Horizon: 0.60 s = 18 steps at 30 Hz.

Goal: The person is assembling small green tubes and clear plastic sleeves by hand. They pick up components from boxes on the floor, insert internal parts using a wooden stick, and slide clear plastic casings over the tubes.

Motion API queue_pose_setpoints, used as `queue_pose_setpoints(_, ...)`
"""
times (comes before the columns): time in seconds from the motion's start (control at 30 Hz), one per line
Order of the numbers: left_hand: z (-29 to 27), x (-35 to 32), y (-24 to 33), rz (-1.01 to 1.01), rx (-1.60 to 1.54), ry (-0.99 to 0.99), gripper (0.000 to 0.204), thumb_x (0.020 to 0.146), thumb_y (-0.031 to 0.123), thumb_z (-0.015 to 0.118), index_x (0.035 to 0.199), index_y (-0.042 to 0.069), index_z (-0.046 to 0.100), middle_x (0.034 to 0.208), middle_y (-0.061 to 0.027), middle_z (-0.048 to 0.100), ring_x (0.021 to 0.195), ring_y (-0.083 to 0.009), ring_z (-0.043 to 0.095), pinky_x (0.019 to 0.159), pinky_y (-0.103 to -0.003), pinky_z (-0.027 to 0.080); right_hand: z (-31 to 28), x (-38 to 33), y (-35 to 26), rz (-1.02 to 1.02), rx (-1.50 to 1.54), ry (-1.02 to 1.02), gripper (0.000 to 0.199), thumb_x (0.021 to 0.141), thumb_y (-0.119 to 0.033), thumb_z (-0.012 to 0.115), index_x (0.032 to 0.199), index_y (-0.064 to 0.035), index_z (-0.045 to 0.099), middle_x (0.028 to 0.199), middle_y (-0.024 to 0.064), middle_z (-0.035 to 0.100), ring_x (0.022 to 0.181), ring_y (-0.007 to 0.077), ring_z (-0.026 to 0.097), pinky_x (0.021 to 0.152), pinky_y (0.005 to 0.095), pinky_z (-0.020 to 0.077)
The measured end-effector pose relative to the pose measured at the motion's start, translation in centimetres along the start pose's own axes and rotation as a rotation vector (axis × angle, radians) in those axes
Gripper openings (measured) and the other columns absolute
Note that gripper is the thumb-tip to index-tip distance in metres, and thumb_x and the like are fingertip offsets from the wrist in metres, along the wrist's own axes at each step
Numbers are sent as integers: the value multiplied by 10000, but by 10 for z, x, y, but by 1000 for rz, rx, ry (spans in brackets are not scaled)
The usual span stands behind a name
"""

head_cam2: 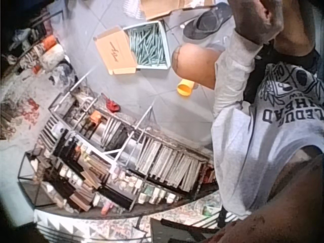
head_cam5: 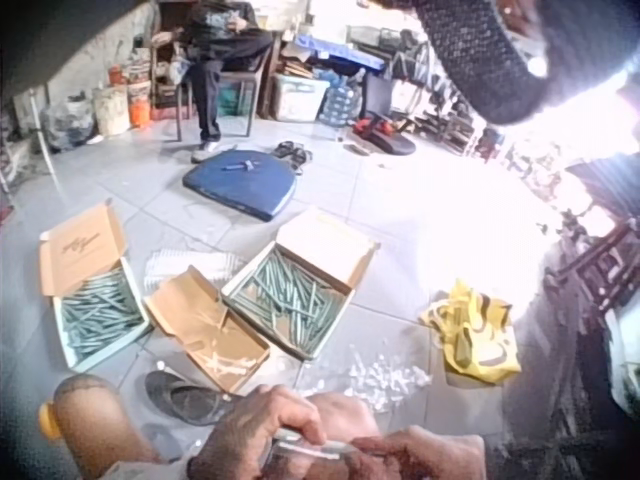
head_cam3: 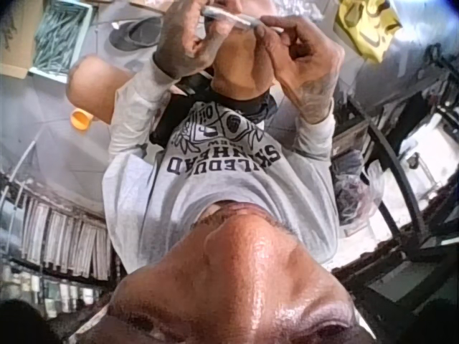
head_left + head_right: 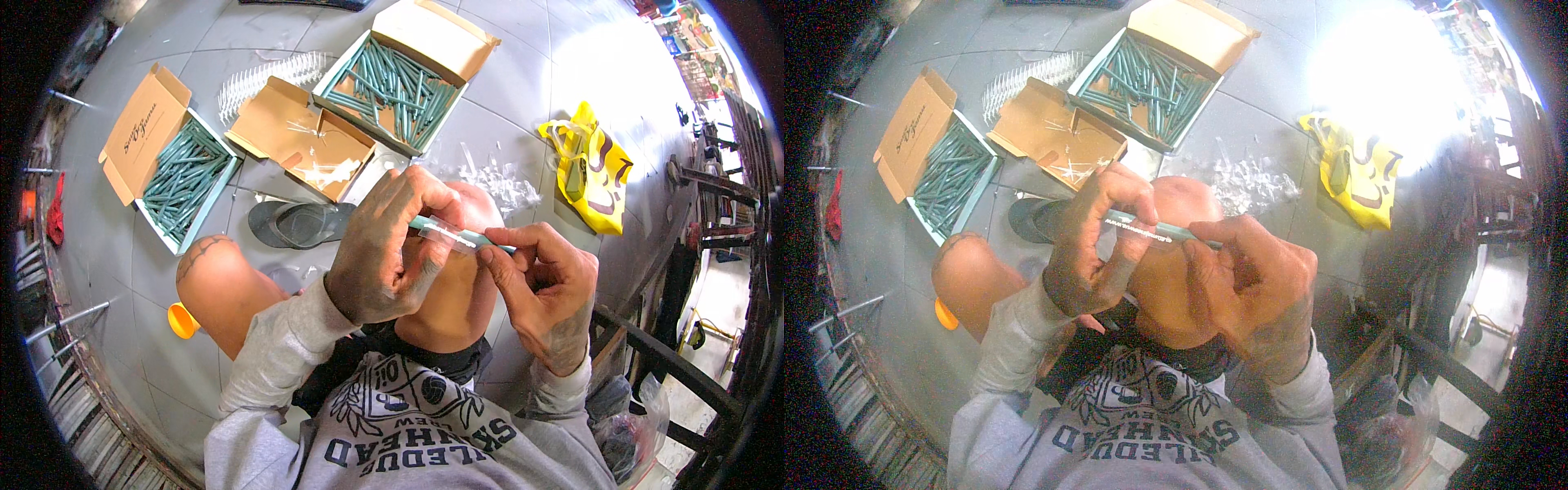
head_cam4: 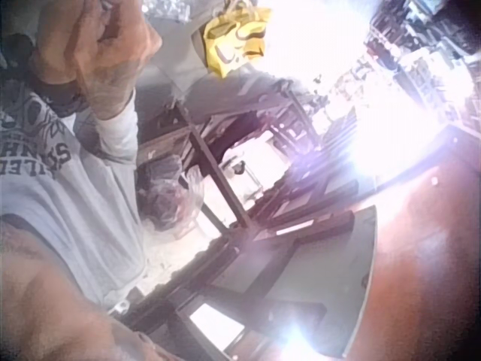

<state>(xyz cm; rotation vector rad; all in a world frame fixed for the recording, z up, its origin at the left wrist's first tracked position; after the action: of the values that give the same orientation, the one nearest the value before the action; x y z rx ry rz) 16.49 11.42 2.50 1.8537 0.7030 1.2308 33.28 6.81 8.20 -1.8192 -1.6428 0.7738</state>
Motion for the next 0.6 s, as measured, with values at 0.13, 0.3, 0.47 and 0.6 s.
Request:
queue_pose_setpoints(0.13,-1,1,2,-1,-26,11,121,910,100,602,995,34,547,946,-116,565,886,-240,565,834,-359,454,-1,0,5,20,44,-8,84,845,-88,746,918,-51,730,579,46,586,495,96,546,485,264,420)
queue_pose_setpoints(0.3,0,1,1,-13,7,14,127,902,121,598,991,40,555,939,-118,569,881,-242,565,835,-357,446,-3,0,7,31,77,-20,79,844,-66,743,919,-41,736,569,11,556,507,50,488,473,249,383)
queue_pose_setpoints(0.47,0,1,1,0,70,18,157,888,199,611,942,54,591,908,-102,595,858,-260,577,817,-386,443,-5,2,9,66,72,-64,85,840,-57,744,921,-30,739,557,13,553,510,45,492,474,244,383)
queue_pose_setpoints(0.6,3,1,2,-1,120,61,162,870,218,622,908,61,626,885,-90,610,841,-269,582,800,-392,443,-3,2,8,85,115,-71,86,834,-59,751,913,-26,735,575,30,580,512,57,519,478,250,401)
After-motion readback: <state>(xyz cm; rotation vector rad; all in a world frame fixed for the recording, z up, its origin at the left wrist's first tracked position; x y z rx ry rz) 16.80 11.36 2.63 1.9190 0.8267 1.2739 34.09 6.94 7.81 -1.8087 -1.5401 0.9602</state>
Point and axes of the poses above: each hand's wrist, its own x-axis towards the middle knuckle, its own z-axis out of the palm, y = z × x, the point moved 6 cm from there along x, towards the middle knuckle
